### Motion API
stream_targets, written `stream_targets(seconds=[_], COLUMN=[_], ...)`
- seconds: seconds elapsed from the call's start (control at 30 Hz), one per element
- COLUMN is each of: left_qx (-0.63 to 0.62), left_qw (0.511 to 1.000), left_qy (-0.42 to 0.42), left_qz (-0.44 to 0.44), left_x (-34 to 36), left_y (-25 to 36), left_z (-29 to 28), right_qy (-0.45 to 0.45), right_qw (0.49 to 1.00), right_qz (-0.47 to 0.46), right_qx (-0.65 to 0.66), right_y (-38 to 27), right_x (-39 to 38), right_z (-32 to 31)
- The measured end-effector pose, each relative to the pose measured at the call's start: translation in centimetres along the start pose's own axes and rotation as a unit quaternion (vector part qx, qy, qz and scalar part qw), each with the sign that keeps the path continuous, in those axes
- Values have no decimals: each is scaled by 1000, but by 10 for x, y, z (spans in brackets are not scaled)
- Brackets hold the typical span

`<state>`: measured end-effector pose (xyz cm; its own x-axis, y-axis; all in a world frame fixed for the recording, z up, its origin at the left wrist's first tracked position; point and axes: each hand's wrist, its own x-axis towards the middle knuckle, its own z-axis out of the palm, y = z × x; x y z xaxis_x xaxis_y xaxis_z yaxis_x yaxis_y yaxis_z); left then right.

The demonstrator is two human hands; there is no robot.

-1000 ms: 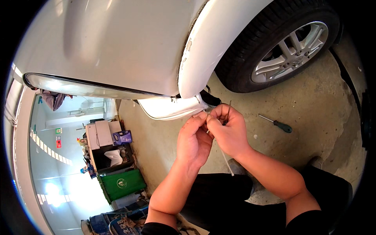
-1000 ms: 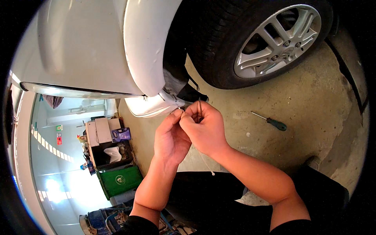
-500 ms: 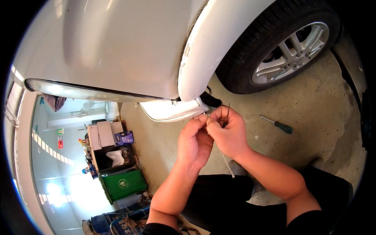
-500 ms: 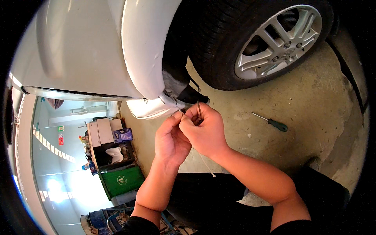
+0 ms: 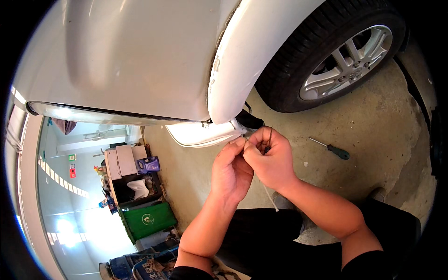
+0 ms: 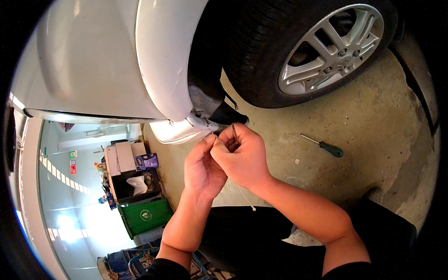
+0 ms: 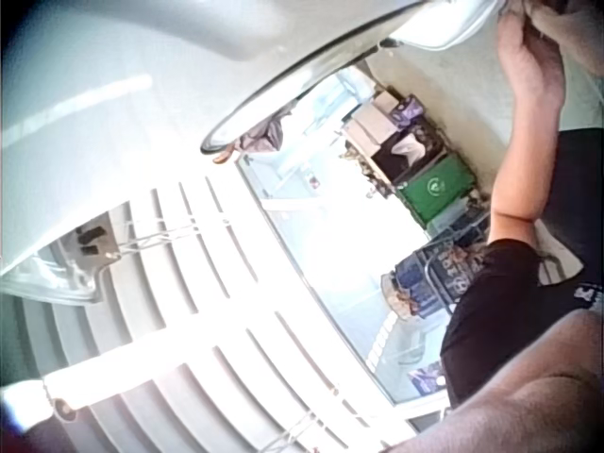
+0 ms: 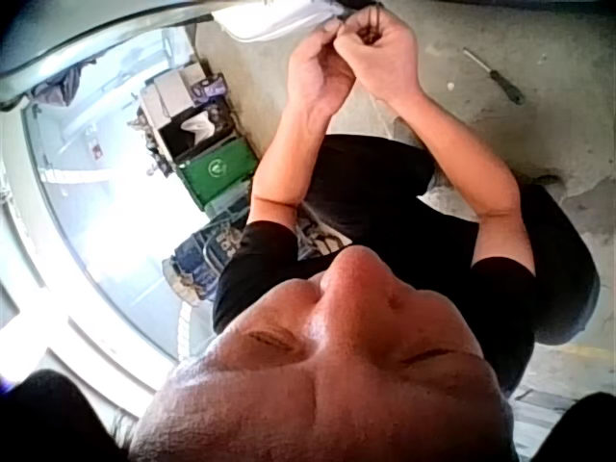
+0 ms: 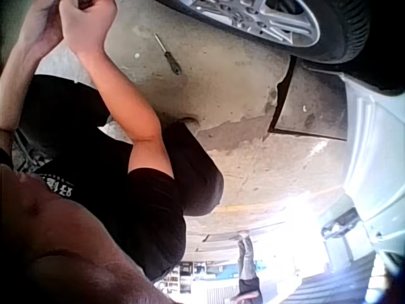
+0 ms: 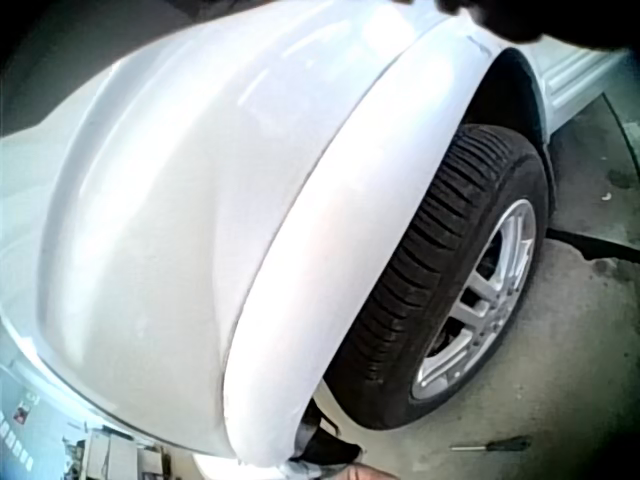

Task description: The person secures a white car's front bumper using zip ties. They walk to a storage area to retrieve wire cutters, cut a zip tie, and return to the car to fasten the bumper to the wheel arch. The person then returns to the bumper area to continue securing it.

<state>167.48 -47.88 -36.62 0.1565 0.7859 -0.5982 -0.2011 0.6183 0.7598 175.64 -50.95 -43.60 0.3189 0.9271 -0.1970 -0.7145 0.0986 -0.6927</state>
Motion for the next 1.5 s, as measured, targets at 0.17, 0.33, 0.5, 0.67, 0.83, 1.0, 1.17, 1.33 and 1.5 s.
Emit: stream_targets(seconds=[0.17,0.33,0.5,0.67,0.83,1.0,1.17,1.33,1.5], left_qx=[-6,4,3,-18,-21,-15,-26,-107,-116], left_qw=[1000,1000,1000,1000,999,999,998,988,993], left_qy=[-8,-11,-24,-15,-15,-28,-14,-108,-21], left_qz=[1,2,0,-13,-23,5,49,17,25], left_x=[2,-1,1,2,5,5,-3,5,-3], left_y=[-2,-2,-3,-4,-3,-10,-16,-18,-16], left_z=[-6,-3,-5,-3,-13,-14,14,-14,9], right_qy=[-1,-3,-2,-4,0,-38,-32,-154,-171], right_qw=[1000,1000,1000,1000,999,995,974,978,977], right_qz=[-5,-5,-14,-9,-9,-66,-175,-68,-47], right_qx=[-5,10,-6,-6,-39,-61,-139,-121,-120], right_y=[0,-1,3,-1,-9,4,-11,-18,-20], right_x=[-1,-1,1,2,5,14,34,39,42], right_z=[0,0,-1,-1,1,-16,-21,-31,-34])
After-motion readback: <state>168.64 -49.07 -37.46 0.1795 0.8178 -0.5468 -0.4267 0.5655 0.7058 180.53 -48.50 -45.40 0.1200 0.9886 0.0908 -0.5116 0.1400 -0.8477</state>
